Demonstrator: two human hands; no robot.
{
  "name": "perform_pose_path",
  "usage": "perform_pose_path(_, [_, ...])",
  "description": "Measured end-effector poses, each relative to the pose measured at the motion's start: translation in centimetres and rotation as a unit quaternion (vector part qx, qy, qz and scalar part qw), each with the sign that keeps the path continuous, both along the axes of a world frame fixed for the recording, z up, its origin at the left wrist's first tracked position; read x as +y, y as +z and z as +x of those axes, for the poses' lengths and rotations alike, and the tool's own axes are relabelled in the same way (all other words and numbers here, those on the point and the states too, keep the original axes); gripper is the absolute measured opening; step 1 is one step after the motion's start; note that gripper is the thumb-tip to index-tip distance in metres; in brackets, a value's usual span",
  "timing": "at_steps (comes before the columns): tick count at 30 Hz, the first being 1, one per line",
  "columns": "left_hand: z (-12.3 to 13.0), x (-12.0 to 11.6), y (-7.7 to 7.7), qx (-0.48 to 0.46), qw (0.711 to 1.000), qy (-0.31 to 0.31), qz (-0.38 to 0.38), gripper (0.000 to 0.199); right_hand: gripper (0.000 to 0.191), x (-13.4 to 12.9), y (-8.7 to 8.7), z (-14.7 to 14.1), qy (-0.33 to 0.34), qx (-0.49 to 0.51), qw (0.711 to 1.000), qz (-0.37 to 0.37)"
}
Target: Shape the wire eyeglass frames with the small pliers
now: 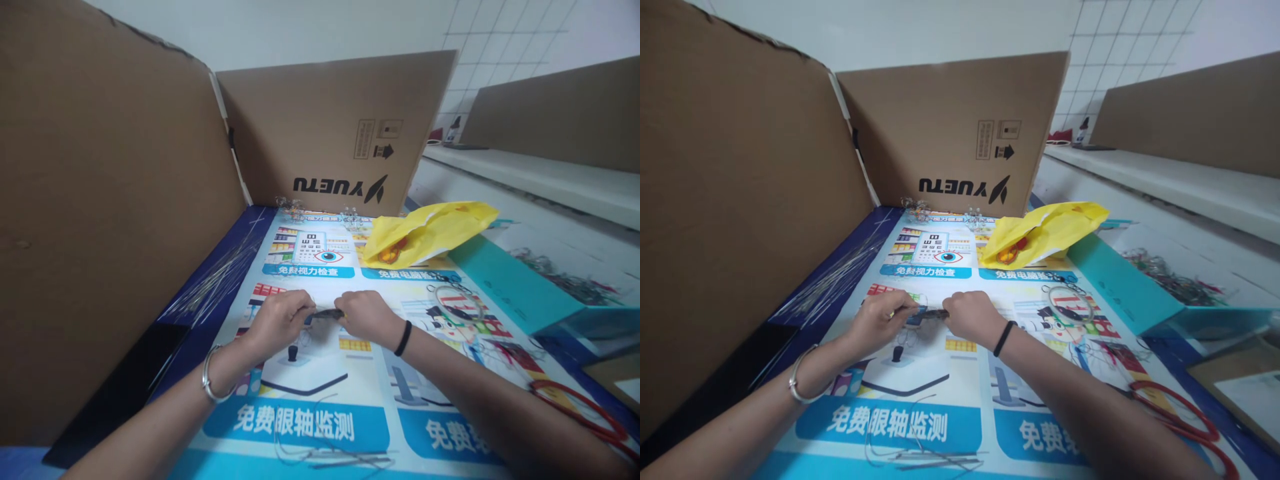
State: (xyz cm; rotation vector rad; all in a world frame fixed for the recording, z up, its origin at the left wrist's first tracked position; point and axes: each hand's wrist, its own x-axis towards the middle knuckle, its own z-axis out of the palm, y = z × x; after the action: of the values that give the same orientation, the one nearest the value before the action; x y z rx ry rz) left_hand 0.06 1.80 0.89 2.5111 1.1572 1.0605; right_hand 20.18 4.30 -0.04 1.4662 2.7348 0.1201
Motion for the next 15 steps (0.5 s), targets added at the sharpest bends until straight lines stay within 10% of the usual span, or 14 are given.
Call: perform_pose_path(15, [-0.94, 0.95, 0.52, 0.003, 0.99, -0.054, -0.132, 0.014, 0.04, -0.09, -0.09, -0.14, -0.023, 0.034, 0.994, -0.097])
